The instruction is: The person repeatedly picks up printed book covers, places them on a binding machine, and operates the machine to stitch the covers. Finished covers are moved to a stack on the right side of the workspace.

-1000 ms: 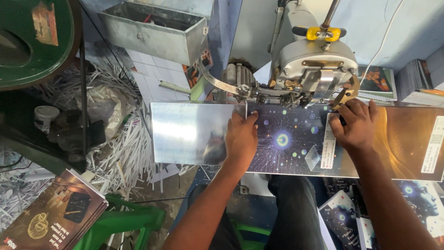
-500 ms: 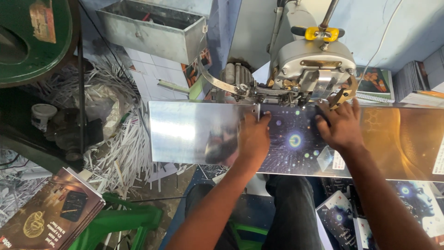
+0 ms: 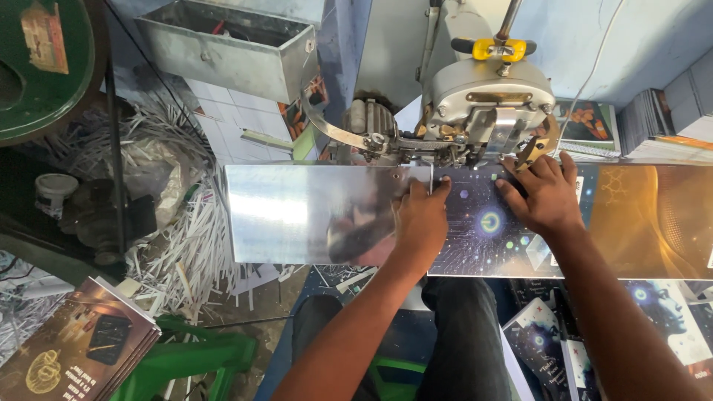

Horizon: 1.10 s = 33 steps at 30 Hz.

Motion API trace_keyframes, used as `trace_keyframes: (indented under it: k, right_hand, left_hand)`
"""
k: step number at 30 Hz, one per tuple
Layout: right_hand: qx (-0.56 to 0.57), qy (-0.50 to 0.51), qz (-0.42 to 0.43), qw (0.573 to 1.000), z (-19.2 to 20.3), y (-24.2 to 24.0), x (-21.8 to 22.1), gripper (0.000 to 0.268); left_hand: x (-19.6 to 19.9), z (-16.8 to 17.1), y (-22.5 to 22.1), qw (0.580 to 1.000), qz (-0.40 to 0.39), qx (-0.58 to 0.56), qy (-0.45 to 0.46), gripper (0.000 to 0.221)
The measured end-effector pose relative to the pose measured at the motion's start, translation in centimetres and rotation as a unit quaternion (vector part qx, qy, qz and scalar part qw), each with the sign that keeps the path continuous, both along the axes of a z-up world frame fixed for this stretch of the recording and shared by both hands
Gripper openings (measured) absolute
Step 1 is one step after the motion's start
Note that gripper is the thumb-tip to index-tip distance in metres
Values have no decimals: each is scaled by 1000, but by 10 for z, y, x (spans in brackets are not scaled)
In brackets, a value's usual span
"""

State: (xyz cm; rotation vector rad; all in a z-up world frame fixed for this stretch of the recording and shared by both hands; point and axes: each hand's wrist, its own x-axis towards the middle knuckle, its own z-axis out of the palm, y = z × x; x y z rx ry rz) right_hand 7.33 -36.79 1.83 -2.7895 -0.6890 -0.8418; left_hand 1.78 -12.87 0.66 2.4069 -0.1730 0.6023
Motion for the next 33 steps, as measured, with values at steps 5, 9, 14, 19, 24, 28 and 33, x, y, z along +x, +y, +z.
trace_keyframes:
  k: [5,9,14,19,24,28,33]
  right_hand:
    - [-2,10,-11,1000,1,-3,-1,50]
    - [-2,12,-9,1000,4,-4,-1,49]
    - [7,28,2,1000,7,-5,-2,50]
    - [-69,165,-59,982,24,-18,13,47]
    - [-37,398,-108,910,43,-64,52,85]
    - [-116,450,-126,877,44,-110,82,126]
    - [-97,481,-160,856,35,-145,97,128]
  left_hand:
    - [0,-2,-3,1000,-7,4,-9,43]
    - [1,-2,-3,999,-5,14,-47,42]
    - [2,-2,-4,1000,-12,16,-1,43]
    - [1,-2,-4,1000,-11,19,-1,44]
    - [1,-7,-6,998,-17,26,-48,43]
    - [3,-13,-10,997,-15,29,-65,44]
    - [11,-20,-22,997,-31,51,-51,44]
